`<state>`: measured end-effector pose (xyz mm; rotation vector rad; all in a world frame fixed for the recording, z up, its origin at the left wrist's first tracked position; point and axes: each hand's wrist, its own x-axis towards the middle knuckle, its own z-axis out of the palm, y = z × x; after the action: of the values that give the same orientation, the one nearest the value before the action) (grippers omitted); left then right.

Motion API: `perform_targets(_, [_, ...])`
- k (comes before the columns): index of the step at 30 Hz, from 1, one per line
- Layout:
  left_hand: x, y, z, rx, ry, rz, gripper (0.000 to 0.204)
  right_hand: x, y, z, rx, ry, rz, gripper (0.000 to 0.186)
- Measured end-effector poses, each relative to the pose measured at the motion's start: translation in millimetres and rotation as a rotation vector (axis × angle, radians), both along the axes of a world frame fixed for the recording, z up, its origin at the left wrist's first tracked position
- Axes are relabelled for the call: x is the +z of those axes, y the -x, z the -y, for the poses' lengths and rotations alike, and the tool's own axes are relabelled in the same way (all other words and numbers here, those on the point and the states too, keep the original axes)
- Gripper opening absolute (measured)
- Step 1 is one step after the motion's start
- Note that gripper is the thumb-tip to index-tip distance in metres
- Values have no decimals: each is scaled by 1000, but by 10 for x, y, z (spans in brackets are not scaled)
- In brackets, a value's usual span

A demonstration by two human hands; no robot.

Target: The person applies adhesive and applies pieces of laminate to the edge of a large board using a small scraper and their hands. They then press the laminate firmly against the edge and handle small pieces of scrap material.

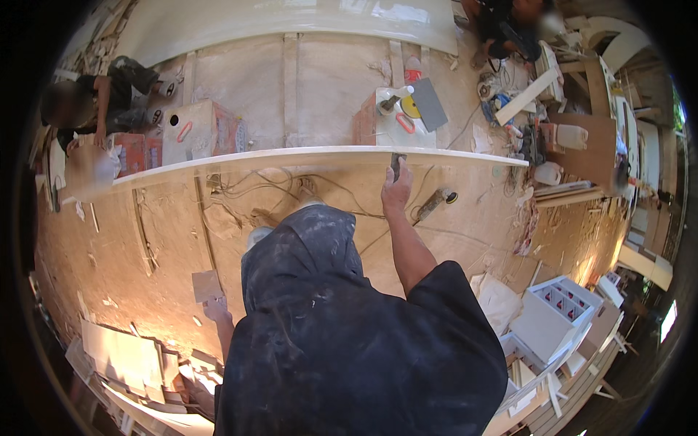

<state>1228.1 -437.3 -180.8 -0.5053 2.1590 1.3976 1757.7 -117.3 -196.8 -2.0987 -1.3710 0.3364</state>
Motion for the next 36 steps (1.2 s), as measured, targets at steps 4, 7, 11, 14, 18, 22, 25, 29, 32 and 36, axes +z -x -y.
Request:
perform_targets(4, [58,419,-685,-265,-25,24,38,-45,-1,-84,-4,-7,13,44])
perform_targets(7, [180,638,-1074,-377,21,-20,38,-111,-2,-47,-55,-13,50,44])
perform_targets(11, [275,866,-1276,-427,23,-24,38,-248,-43,82,-103,-37,66,45])
perform_targets(14, [251,901,-1275,-400,54,-15,39,-240,-42,137,-91,-43,56,45])
perform_targets(18, [197,798,-1162,-356,86,53,38,-215,-71,130,-83,-31,65,45])
perform_targets(22, [176,639,-1147,-362,102,38,38,-232,-102,108,-72,-42,61,45])
perform_targets(25, [147,625,-1116,-391,62,50,38,-222,-104,81,-54,-64,55,46])
perform_targets(29, [161,627,-1110,-413,56,64,38,-263,-124,49,-59,-69,49,44])
perform_targets(32, [235,496,-1194,-386,87,50,39,-306,-133,46,-75,-61,62,43])
perform_targets(36, [295,418,-1187,-356,105,33,39,-309,-109,-39,-44,-103,74,42])
